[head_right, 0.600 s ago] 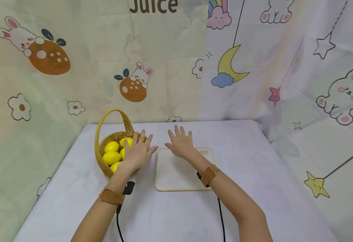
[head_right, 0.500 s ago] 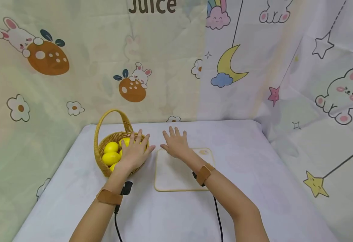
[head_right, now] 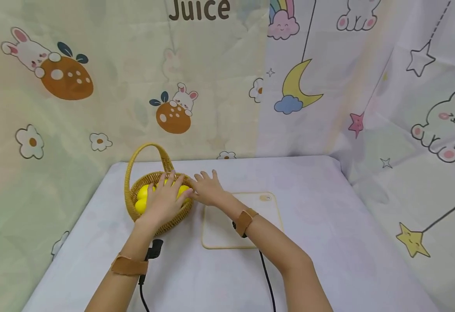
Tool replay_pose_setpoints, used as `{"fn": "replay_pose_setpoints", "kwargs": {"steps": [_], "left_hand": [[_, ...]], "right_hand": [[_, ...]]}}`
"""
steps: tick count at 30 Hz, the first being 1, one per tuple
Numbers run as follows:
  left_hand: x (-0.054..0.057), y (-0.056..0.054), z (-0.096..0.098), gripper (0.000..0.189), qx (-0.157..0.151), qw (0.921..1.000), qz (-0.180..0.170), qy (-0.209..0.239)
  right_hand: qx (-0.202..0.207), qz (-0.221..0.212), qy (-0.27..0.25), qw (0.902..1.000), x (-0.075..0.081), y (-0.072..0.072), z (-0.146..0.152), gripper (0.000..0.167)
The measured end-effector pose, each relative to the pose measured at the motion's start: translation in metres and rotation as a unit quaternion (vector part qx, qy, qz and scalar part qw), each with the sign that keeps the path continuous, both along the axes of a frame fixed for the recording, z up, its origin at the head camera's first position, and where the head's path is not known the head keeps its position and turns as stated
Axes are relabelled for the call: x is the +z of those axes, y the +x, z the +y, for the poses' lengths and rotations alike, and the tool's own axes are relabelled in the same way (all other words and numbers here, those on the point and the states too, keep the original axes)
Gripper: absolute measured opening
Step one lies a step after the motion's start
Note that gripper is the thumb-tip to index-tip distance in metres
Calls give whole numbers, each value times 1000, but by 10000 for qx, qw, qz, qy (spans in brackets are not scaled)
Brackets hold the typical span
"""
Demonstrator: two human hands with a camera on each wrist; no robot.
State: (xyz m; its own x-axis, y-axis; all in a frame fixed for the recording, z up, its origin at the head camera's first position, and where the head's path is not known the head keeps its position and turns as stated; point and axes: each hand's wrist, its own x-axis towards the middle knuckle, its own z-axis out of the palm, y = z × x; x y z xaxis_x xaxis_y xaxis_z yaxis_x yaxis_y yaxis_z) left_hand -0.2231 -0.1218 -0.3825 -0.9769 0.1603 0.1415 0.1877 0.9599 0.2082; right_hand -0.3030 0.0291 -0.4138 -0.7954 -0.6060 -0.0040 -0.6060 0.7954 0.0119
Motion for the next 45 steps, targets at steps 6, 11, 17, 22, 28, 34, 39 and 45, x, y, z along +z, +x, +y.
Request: {"fn": "replay_pose_setpoints", "kwargs": {"steps": [6,11,17,22,28,34,39,45], "left_hand": [[4,7,-12,63,-57,9996,269,54],[0,12,-17,63,-191,9988,449,42],[-3,19,-21,60,-364,9978,554,-25],[-7,25,-23,60,-605,9953,753,-92],[-9,36,-26,59,-625,9938,904,-146],[-15,48,-36,55,-830,9851,1504,-60],[-23,59,-55,45,-1302,9435,3014,456],[-39,61,-88,44,-469,9157,3655,1601]], "right_hand": [[432,-18,-79,9990,1,-4,-22,52],[518,-293,-3,9982,0,-5,-38,55],[517,-542,-20,9972,-2,-5,-50,52],[500,-548,-241,9970,-8,-7,-53,44],[576,-445,-314,9969,-13,-11,-59,33],[446,-366,-115,9983,-18,-15,-63,23],[424,-355,-21,9985,-21,-16,-65,26],[409,-395,44,9984,-20,-15,-65,35]]}}
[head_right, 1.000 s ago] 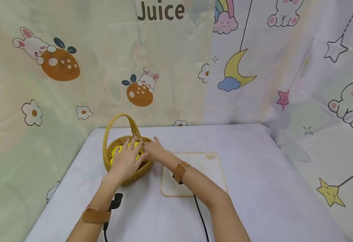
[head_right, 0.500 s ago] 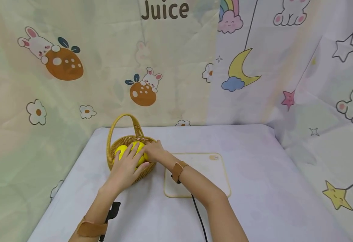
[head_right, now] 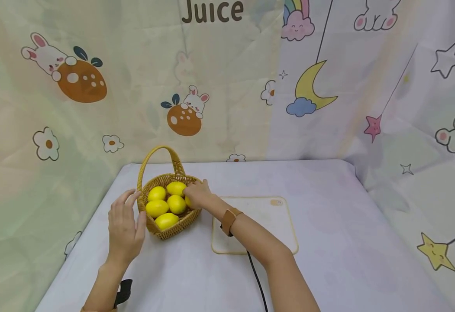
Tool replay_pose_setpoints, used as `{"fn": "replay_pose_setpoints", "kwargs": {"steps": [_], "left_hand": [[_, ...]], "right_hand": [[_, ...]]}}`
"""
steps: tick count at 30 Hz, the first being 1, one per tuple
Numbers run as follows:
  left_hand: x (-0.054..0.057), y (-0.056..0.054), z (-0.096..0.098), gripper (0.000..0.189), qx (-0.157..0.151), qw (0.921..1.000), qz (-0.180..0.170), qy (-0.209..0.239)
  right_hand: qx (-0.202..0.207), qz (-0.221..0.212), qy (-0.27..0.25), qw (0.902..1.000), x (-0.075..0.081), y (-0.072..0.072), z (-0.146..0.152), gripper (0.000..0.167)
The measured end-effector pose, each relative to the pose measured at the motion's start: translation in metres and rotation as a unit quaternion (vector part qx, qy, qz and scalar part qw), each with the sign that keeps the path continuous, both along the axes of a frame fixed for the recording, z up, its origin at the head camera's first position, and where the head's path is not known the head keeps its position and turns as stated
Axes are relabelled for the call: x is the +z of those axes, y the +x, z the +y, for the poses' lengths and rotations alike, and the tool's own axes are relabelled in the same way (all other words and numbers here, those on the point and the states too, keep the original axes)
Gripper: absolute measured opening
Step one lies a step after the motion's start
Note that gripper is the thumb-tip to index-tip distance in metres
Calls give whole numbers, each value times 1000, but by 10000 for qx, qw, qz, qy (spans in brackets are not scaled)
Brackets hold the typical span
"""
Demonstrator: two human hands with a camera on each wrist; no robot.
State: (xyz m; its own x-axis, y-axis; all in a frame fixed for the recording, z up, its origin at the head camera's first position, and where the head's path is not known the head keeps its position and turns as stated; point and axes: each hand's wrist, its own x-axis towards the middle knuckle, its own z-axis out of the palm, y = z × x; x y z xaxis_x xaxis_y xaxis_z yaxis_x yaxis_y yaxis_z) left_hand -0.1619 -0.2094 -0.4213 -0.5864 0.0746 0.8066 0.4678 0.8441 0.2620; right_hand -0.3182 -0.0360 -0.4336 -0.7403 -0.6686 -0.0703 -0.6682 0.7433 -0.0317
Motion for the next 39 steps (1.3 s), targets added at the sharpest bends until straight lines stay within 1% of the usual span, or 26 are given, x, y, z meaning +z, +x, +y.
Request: {"fn": "replay_pose_setpoints", "kwargs": {"steps": [1,2,3,4,5,6,8,9,10,11,13,16,21,28,30,33,36,39], "left_hand": [[-3,0,-5,47,145,9993,-297,173],[-6,1,-10,51,287,9969,-677,291],[-10,2,-13,54,413,9921,-1139,323],[-13,2,-17,57,509,9850,-1623,300],[-16,3,-19,59,585,9757,-2102,218],[-19,4,-21,60,610,9642,-2578,111],[-25,5,-22,67,611,9405,-3339,-147],[-27,5,-23,71,613,9309,-3592,-253],[-29,5,-23,75,618,9232,-3779,-311],[-31,5,-22,79,640,9176,-3906,-359],[-33,5,-22,84,696,9124,-4007,-449],[-35,4,-22,91,749,9108,-4036,-440],[-41,1,-23,99,740,9172,-3899,-348],[-52,-1,-24,101,884,9247,-3659,-576],[-54,0,-23,100,903,9267,-3601,-589],[-54,0,-23,99,915,9278,-3568,-595],[-52,1,-24,97,912,9266,-3600,-586],[-49,1,-25,95,912,9252,-3640,-558]], "right_hand": [[-4,-9,1,10000,1,0,0,36],[-8,-23,8,10000,1,0,0,37],[-12,-39,1,10000,2,0,0,37],[-13,-67,-13,10000,2,0,1,38],[-15,-92,-24,10000,2,0,1,38],[-12,-107,-33,9999,2,0,1,39],[-8,-124,-47,9999,2,0,1,40],[-9,-133,-61,9999,2,1,1,41],[-6,-125,-70,9999,2,1,1,41],[-4,-118,-78,9999,2,1,1,41],[-1,-107,-92,9999,2,1,1,40],[5,-88,-86,9999,1,1,1,38],[-5,-100,-96,9999,0,1,0,38],[-68,2,-317,9995,-1,-1,5,40],[-62,53,-541,9985,0,-1,9,44],[-41,53,-1097,9939,5,-1,18,52],[-22,-82,-1745,9846,14,2,30,58],[-83,-250,-2268,9736,22,5,47,58]]}}
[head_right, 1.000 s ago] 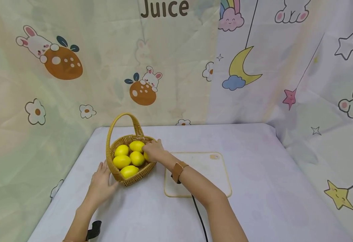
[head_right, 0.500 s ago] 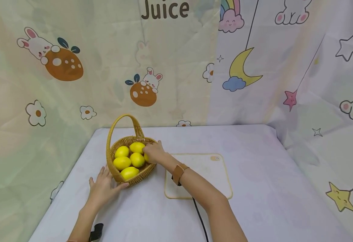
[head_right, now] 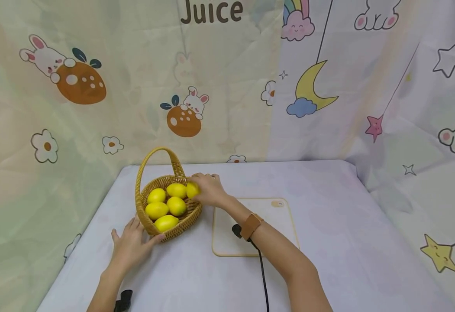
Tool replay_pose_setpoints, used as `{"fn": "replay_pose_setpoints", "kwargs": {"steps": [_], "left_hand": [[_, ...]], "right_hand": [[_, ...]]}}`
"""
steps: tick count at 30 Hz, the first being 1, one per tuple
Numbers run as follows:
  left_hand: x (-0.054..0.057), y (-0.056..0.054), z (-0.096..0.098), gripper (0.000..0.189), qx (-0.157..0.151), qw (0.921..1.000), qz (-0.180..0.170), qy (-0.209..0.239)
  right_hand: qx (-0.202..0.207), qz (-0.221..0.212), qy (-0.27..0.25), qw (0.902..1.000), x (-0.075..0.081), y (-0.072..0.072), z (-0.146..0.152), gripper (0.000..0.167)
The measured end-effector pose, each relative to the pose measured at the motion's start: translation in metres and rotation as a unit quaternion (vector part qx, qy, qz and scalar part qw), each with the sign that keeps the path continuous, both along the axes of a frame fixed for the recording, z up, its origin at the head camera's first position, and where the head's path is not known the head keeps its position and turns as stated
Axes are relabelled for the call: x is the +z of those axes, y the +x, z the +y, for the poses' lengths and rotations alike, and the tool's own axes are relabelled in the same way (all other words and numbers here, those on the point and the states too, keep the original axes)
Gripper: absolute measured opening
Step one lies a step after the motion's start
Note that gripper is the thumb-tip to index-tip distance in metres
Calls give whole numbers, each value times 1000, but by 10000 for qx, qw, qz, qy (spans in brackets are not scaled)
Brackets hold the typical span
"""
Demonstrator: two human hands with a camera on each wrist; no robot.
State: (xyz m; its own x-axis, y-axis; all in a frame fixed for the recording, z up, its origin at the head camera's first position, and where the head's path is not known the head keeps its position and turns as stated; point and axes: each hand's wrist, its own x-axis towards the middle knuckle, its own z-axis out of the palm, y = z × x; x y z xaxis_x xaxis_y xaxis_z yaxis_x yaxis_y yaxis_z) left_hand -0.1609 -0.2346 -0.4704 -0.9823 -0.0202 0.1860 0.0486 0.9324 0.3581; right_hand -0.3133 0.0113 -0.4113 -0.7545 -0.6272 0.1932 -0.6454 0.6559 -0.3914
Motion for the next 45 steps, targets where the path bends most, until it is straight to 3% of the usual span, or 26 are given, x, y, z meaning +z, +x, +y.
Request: {"fn": "replay_pose_setpoints", "kwargs": {"steps": [5,14,28,45], "left_hand": [[1,-1,-4,95,1,10000,-27,10],[4,1,-7,97,66,9999,-67,-51],[1,-1,-5,100,67,9997,-214,117],[3,1,-1,100,94,9993,-333,161]], "right_hand": [[-32,-134,-559,9983,0,1,37,57],[30,-417,-659,9969,-33,10,80,56],[-113,-718,-349,9967,-56,15,80,54],[-75,-725,-335,9968,-59,17,82,56]]}}
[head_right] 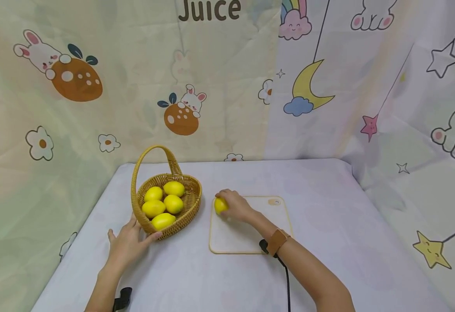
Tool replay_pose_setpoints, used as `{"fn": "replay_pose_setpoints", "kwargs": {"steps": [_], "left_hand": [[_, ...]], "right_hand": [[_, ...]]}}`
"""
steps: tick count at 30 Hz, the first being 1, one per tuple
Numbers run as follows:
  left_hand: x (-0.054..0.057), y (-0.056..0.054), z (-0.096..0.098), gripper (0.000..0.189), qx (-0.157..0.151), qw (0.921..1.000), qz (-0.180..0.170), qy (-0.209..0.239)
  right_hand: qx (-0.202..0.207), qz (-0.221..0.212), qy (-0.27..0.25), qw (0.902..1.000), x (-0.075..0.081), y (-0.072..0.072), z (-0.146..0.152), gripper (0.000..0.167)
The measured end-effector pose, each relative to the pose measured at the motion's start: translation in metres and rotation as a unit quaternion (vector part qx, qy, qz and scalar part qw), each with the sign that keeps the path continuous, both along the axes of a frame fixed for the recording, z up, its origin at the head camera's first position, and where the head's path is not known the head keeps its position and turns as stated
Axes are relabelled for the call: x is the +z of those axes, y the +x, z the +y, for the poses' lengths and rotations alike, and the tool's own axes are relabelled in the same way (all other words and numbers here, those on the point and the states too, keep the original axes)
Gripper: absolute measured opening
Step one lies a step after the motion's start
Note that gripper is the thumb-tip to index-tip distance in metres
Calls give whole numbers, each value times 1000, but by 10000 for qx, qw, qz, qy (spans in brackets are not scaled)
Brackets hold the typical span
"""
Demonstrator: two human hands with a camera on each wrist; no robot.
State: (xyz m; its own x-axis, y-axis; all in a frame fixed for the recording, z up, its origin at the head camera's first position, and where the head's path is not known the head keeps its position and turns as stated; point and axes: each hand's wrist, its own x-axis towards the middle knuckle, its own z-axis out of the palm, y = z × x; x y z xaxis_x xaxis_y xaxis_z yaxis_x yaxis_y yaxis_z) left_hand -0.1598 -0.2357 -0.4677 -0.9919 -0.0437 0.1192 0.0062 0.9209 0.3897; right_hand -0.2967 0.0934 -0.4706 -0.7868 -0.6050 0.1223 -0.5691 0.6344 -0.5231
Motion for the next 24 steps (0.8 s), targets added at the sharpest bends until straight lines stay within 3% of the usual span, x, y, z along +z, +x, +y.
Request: {"fn": "replay_pose_setpoints", "kwargs": {"steps": [9,17,24], "left_hand": [[1,0,1,98,8,10000,-91,-1],[1,-1,-1,99,-22,10000,-68,-1],[-1,-1,-1,100,-21,10000,-21,-46]], "right_hand": [[-40,-107,194,9997,5,0,1,58],[-79,122,360,9992,24,-4,-7,58],[152,362,350,9986,46,-7,-34,57]]}}
